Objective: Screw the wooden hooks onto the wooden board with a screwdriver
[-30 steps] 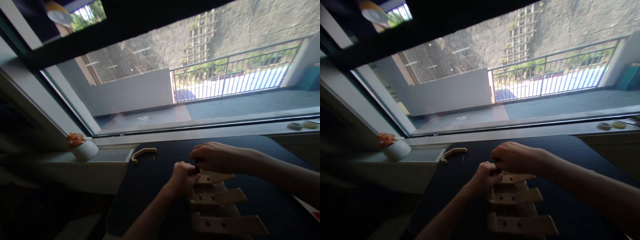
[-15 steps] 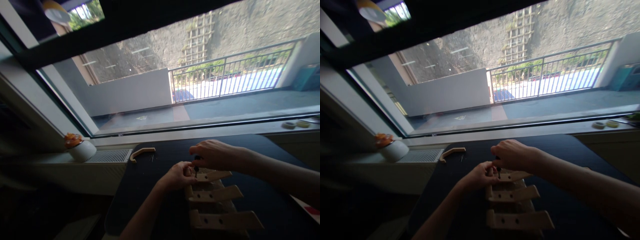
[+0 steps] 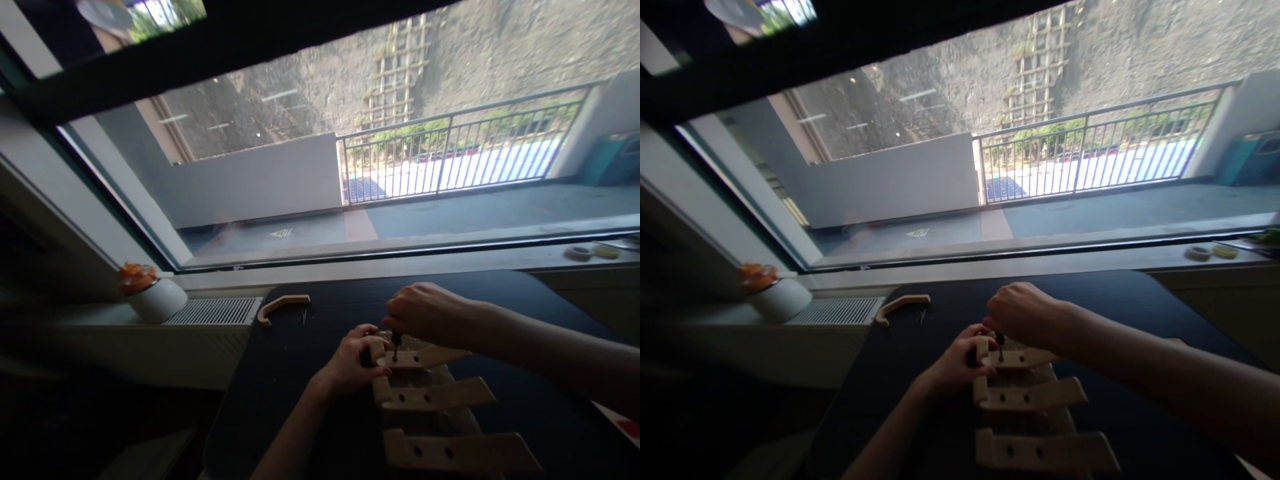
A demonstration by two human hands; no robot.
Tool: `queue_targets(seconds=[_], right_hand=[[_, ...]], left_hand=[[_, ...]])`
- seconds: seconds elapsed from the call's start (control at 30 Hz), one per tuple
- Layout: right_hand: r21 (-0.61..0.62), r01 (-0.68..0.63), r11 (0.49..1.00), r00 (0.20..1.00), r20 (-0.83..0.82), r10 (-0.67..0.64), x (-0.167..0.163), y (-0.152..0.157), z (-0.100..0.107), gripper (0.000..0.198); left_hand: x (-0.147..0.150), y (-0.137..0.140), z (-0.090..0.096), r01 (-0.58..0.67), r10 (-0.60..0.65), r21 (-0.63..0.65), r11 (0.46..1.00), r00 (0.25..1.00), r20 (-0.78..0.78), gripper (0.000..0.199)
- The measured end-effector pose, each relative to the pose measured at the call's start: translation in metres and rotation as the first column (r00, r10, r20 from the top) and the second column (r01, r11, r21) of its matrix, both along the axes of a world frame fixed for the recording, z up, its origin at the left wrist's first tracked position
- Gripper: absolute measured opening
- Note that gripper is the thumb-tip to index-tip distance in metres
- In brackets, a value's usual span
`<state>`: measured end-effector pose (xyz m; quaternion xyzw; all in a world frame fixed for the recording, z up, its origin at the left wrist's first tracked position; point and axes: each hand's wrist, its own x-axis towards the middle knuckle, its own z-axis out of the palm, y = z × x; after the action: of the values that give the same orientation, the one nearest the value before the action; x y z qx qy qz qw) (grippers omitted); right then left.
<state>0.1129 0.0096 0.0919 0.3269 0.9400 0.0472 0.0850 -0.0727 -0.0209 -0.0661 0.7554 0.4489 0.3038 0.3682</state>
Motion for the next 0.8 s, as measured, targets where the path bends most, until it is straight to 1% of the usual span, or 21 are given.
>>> queue_targets(seconds=[0.07, 0.13, 0.2, 0.23, 0.3, 0.37, 0.43, 0.47, 0.53, 0.6, 0.63, 0.67, 0.73, 0.77, 0.8], right_hand=[[-0.071, 0.010, 0.997, 0.999, -0.041, -0.013, 0.002, -0.001, 0.006, 0.024], [-0.148, -0.046, 0.988, 0.997, -0.072, 0.036, 0.004, -0.003, 0.012, 0.014], [-0.191, -0.104, 0.976, 0.993, -0.077, 0.091, 0.006, -0.004, 0.014, 0.011], [-0.191, -0.116, 0.975, 0.992, -0.070, 0.104, 0.006, -0.005, 0.014, 0.013], [-0.145, -0.112, 0.983, 0.993, -0.056, 0.105, 0.006, -0.006, 0.008, 0.013], [-0.056, -0.088, 0.995, 0.995, -0.042, 0.086, 0.005, -0.006, 0.000, 0.011], [0.039, -0.058, 0.998, 0.997, -0.039, 0.059, 0.004, -0.005, -0.008, 0.016], [0.068, -0.040, 0.997, 0.998, -0.037, 0.042, 0.004, -0.004, -0.010, 0.020], [0.070, 0.007, 0.998, 1.000, -0.028, -0.005, 0.004, -0.003, -0.011, 0.028], [0.025, 0.045, 0.999, 0.998, -0.040, -0.044, 0.006, -0.003, -0.005, 0.030], [-0.010, 0.043, 0.999, 0.998, -0.055, -0.044, 0.006, -0.004, -0.001, 0.028], [-0.050, 0.018, 0.999, 0.997, -0.075, -0.021, 0.007, -0.004, 0.003, 0.025], [-0.104, -0.088, 0.991, 0.994, -0.080, 0.080, 0.008, -0.004, 0.008, 0.014], [-0.105, -0.156, 0.982, 0.987, -0.050, 0.151, 0.008, -0.004, 0.008, 0.009], [-0.083, -0.222, 0.971, 0.975, -0.008, 0.222, 0.008, -0.003, 0.005, 0.010]], left_hand=[[0.000, -0.001, -0.003, -0.020, 0.020, 0.002, 1.000, 0.999, 0.025, 0.045], [0.001, -0.002, -0.008, -0.036, 0.035, 0.014, 0.999, 0.998, 0.055, 0.045], [0.002, -0.003, -0.013, -0.063, 0.060, 0.029, 0.998, 0.995, 0.078, 0.044], [0.003, -0.004, -0.015, -0.079, 0.076, 0.036, 0.996, 0.994, 0.083, 0.044], [0.004, -0.005, -0.018, -0.103, 0.099, 0.048, 0.994, 0.991, 0.086, 0.044], [0.005, -0.006, -0.019, -0.112, 0.107, 0.057, 0.992, 0.991, 0.082, 0.044], [0.005, -0.006, -0.019, -0.117, 0.112, 0.064, 0.991, 0.991, 0.075, 0.044], [0.005, -0.006, -0.019, -0.117, 0.112, 0.067, 0.991, 0.991, 0.072, 0.044], [0.005, -0.006, -0.019, -0.118, 0.113, 0.072, 0.990, 0.991, 0.070, 0.045], [0.005, -0.006, -0.019, -0.116, 0.111, 0.080, 0.990, 0.991, 0.073, 0.045], [0.005, -0.006, -0.020, -0.117, 0.111, 0.083, 0.990, 0.991, 0.076, 0.045], [0.005, -0.006, -0.020, -0.117, 0.110, 0.085, 0.989, 0.991, 0.077, 0.044], [0.005, -0.006, -0.020, -0.117, 0.111, 0.084, 0.990, 0.991, 0.077, 0.045], [0.005, -0.006, -0.021, -0.118, 0.112, 0.080, 0.990, 0.991, 0.075, 0.045], [0.005, -0.006, -0.021, -0.121, 0.115, 0.077, 0.990, 0.991, 0.075, 0.045]])
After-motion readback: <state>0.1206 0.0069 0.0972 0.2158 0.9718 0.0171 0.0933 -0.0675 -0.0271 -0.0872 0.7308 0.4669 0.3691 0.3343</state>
